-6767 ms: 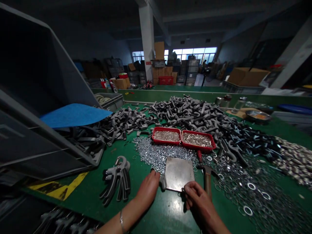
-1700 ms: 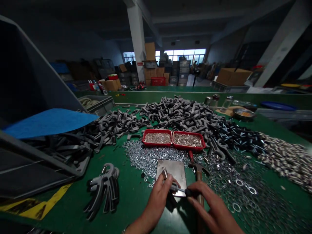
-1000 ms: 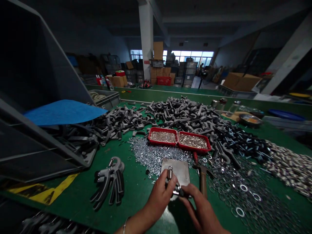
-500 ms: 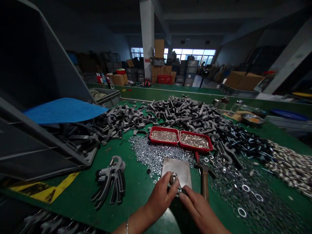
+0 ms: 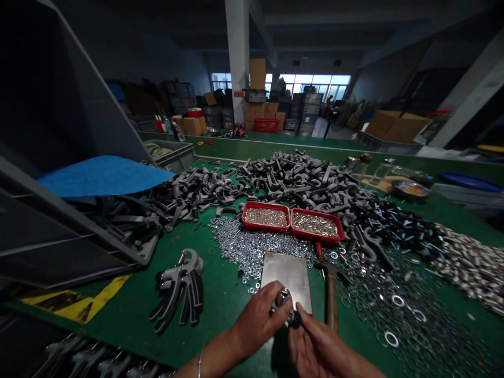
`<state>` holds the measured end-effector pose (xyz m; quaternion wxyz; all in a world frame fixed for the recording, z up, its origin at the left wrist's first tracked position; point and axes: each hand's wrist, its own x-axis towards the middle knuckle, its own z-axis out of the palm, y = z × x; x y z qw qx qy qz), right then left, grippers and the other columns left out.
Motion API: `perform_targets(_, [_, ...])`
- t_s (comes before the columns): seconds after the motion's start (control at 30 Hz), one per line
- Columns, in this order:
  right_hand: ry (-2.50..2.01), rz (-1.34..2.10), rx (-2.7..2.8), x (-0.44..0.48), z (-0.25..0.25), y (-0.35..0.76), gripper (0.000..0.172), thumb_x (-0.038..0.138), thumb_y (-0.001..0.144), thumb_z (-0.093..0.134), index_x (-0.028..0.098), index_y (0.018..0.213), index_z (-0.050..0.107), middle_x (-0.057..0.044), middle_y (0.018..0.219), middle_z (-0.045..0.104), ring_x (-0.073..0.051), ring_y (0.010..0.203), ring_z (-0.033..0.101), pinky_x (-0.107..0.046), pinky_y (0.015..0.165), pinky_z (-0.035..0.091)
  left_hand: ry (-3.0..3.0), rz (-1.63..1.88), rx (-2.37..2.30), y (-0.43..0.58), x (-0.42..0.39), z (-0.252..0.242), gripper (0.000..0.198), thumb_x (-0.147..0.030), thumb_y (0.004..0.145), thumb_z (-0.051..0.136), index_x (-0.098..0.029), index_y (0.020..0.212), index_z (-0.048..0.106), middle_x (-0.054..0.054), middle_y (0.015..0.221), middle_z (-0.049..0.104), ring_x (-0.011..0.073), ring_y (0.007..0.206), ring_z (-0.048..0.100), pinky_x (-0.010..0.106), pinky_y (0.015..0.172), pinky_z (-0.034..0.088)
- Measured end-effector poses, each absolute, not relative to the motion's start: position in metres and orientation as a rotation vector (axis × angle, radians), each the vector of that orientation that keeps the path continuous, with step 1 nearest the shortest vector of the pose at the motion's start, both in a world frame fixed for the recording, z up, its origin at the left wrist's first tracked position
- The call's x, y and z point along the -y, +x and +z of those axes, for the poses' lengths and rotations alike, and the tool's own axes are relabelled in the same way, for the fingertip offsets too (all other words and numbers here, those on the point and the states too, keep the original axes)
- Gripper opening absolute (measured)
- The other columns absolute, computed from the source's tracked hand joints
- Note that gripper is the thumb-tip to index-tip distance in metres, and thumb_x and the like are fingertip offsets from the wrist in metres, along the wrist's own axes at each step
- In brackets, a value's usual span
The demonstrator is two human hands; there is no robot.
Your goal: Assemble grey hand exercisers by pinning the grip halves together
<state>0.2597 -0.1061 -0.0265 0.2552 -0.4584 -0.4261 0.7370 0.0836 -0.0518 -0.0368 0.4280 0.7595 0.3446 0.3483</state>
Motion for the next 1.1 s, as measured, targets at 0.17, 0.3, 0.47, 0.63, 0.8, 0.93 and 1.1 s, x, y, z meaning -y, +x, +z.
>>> perform_targets(0.17, [-1.542, 1.037, 1.732, 0.102, -0.027, 0.264, 0.055, 0.075, 0.082, 0.052, 0.021, 0.087, 0.063, -0.009, 0.087, 0.068, -0.022, 0.078, 0.061, -0.032, 0.069, 0.049, 1.728, 0.902, -1.005, 0.089, 0.052, -0.037, 0.023, -0.037, 0.103, 0.038, -0.02, 0.095, 0.052, 0.002, 0.084, 0.057, 0.017, 0.079, 0.056, 0.029, 0.075, 0.044])
perform_targets(0.3, [-1.51, 1.498, 1.551, 0.104, -0.039, 0.26, 0.074, 0.075, 0.093, 0.015, 0.019, 0.076, 0.06, -0.002, 0.054, 0.059, -0.012, 0.042, 0.048, -0.025, 0.045, 0.041, 1.86, 1.03, -0.839, 0.092, 0.053, -0.03, 0.017, -0.03, 0.103, 0.038, -0.02, 0.104, 0.052, 0.007, 0.105, 0.056, 0.0188, 0.102, 0.056, 0.032, 0.093, 0.044])
perform_targets(0.47, [-1.365, 1.63, 1.558, 0.1, -0.036, 0.264, 0.072, 0.08, 0.088, 0.031, 0.017, 0.085, 0.065, -0.001, 0.057, 0.062, -0.009, 0.039, 0.045, -0.022, 0.044, 0.038, 1.842, 1.082, -0.957, 0.098, 0.051, -0.037, 0.014, -0.025, 0.103, 0.038, -0.02, 0.107, 0.05, 0.008, 0.104, 0.054, 0.0193, 0.102, 0.055, 0.034, 0.095, 0.045])
perform_targets(0.63, [-1.421, 1.344, 1.653, 0.098, -0.023, 0.271, 0.055, 0.071, 0.091, 0.043, 0.02, 0.09, 0.064, -0.003, 0.07, 0.067, -0.016, 0.06, 0.059, -0.025, 0.057, 0.046, 1.976, 1.14, -0.871, 0.1, 0.051, -0.043, 0.012, -0.02, 0.103, 0.037, -0.021, 0.103, 0.049, 0.007, 0.102, 0.053, 0.0185, 0.099, 0.054, 0.033, 0.093, 0.046])
perform_targets(0.8, [-1.466, 1.158, 1.612, 0.105, -0.025, 0.27, 0.043, 0.064, 0.089, 0.054, 0.022, 0.085, 0.061, -0.004, 0.082, 0.067, -0.019, 0.078, 0.06, -0.028, 0.072, 0.047, 2.03, 1.122, -0.879, 0.099, 0.055, -0.039, 0.013, -0.018, 0.102, 0.035, -0.02, 0.104, 0.048, 0.007, 0.101, 0.053, 0.0182, 0.097, 0.054, 0.033, 0.091, 0.047])
perform_targets(0.93, [-1.331, 1.577, 1.31, 0.109, -0.036, 0.265, 0.052, 0.068, 0.095, 0.034, 0.022, 0.083, 0.056, 0.005, 0.057, 0.051, -0.009, 0.042, 0.038, -0.021, 0.047, 0.037, 2.163, 0.979, -0.866, 0.107, 0.048, -0.032, 0.014, -0.018, 0.1, 0.035, -0.02, 0.102, 0.048, 0.008, 0.101, 0.055, 0.0188, 0.094, 0.056, 0.033, 0.088, 0.049])
perform_targets(1.1, [-1.398, 1.492, 1.347, 0.094, -0.042, 0.281, 0.051, 0.068, 0.092, 0.043, 0.021, 0.081, 0.058, 0.003, 0.061, 0.057, -0.01, 0.049, 0.046, -0.021, 0.049, 0.037, 2.564, 0.264, -0.997, 0.125, -0.004, -0.023, 0.015, -0.018, 0.094, 0.044, -0.015, 0.103, 0.057, 0.011, 0.109, 0.058, 0.0226, 0.101, 0.057, 0.036, 0.093, 0.047])
